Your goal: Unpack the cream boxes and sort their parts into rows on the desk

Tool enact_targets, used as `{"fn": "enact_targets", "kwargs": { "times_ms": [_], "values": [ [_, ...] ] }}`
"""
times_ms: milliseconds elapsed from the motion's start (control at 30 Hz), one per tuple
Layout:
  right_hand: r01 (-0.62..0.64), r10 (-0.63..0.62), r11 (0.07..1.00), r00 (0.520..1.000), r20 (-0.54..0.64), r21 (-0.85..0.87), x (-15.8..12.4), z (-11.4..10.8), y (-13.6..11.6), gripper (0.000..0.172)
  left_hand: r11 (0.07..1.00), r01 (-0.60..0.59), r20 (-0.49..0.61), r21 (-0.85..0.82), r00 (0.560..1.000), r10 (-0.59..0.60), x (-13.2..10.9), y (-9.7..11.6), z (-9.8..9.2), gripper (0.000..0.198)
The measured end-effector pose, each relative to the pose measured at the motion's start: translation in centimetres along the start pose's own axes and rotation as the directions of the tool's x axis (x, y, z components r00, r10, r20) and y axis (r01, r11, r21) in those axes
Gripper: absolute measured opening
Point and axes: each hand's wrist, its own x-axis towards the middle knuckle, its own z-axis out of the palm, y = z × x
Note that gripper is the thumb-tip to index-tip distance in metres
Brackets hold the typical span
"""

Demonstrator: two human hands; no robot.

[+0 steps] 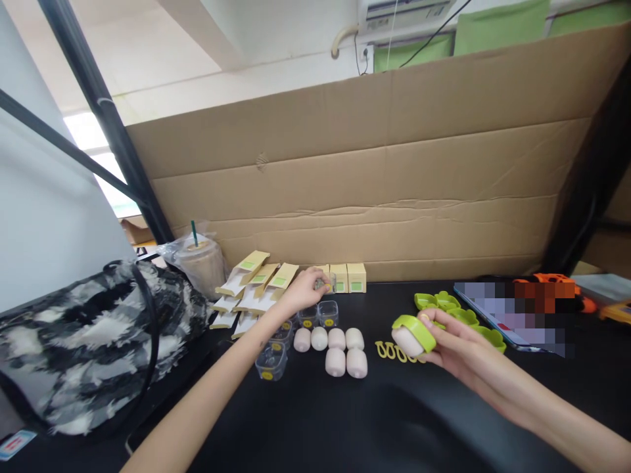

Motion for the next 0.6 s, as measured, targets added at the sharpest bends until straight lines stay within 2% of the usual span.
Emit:
{"fn": "enact_targets", "kwargs": {
  "times_ms": [100, 200, 467, 600],
  "values": [
    [-0.015, 0.015, 1.0, 0.999, 0.044, 0.011, -0.2, 0.2, 0.2, 0.019, 0.997, 0.048, 0.056, 0.054, 0.997, -0.051, 0.6, -1.4, 1.3, 0.03],
    [-0.035, 0.034, 0.999, 0.997, 0.065, 0.023, -0.3, 0.4, 0.3, 0.019, 0.991, 0.076, 0.088, 0.108, 0.992, -0.085, 0.5, -2.1, 2.0, 0.03],
    [-0.001, -0.002, 0.999, 0.998, 0.058, 0.042, -0.2, 0.6, -0.1, 0.022, 0.977, 0.041, 0.194, 0.211, 0.978, -0.082, 0.3, -2.9, 2.4, 0.031],
    [-0.011, 0.009, 1.0, 0.999, 0.048, 0.024, -0.3, 0.7, -0.2, 0.023, 0.972, 0.025, 0.207, 0.234, 0.975, -0.075, 0.1, -2.9, 2.3, 0.031]
  ]
}}
